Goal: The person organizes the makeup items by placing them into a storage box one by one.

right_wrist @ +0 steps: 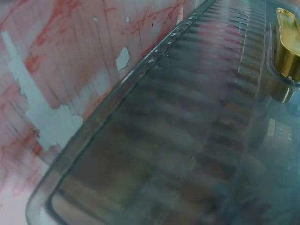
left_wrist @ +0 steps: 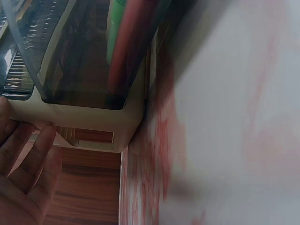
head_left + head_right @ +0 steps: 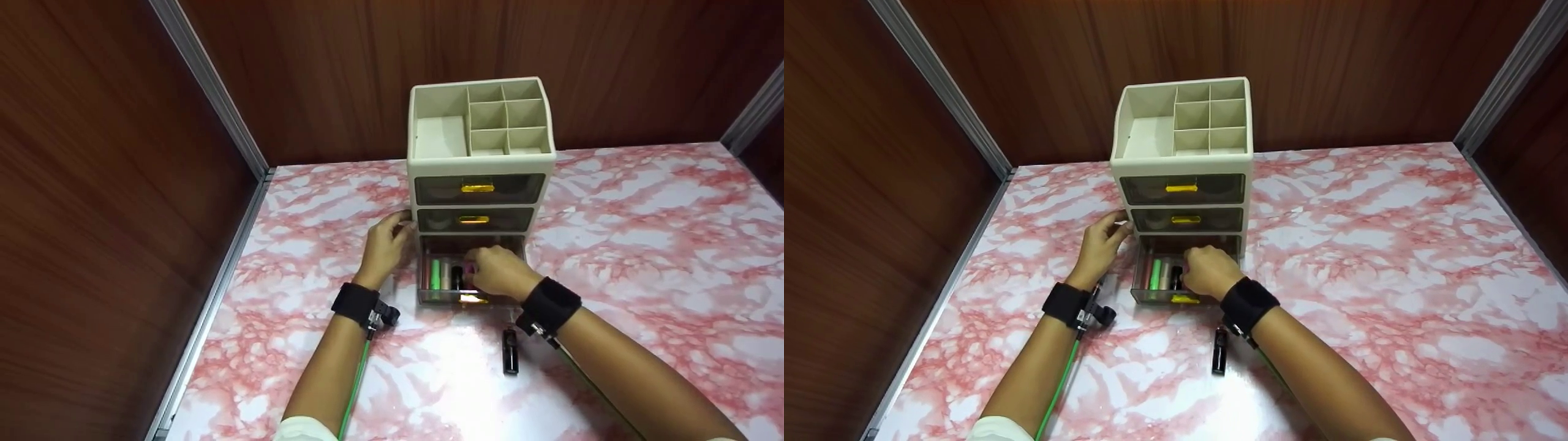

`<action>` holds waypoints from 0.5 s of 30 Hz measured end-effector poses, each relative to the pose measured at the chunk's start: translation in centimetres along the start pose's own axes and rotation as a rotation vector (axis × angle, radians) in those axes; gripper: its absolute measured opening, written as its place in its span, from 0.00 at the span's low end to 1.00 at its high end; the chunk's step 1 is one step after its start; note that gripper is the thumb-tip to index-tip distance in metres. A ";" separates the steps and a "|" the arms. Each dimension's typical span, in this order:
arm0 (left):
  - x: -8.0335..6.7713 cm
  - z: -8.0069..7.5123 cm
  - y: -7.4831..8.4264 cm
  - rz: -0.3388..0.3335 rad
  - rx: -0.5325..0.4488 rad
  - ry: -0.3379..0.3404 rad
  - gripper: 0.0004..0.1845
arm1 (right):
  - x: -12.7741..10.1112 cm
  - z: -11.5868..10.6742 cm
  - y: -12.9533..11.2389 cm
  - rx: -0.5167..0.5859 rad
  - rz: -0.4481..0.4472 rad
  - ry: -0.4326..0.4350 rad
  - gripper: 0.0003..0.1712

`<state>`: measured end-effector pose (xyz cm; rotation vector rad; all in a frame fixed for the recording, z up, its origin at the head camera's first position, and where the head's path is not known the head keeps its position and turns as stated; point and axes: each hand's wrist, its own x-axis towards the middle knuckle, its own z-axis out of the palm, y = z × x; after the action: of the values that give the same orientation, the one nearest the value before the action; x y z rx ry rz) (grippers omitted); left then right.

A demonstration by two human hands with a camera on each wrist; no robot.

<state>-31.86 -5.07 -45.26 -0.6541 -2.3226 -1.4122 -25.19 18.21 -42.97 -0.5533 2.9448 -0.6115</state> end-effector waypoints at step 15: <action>-0.1 0.0 0.0 -0.009 0.006 0.012 0.13 | -0.1 0.0 0.0 0.010 0.032 -0.028 0.19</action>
<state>-31.79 -5.09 -45.28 -0.6326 -2.3226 -1.4090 -25.03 18.21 -42.98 -0.5082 2.9164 -0.6097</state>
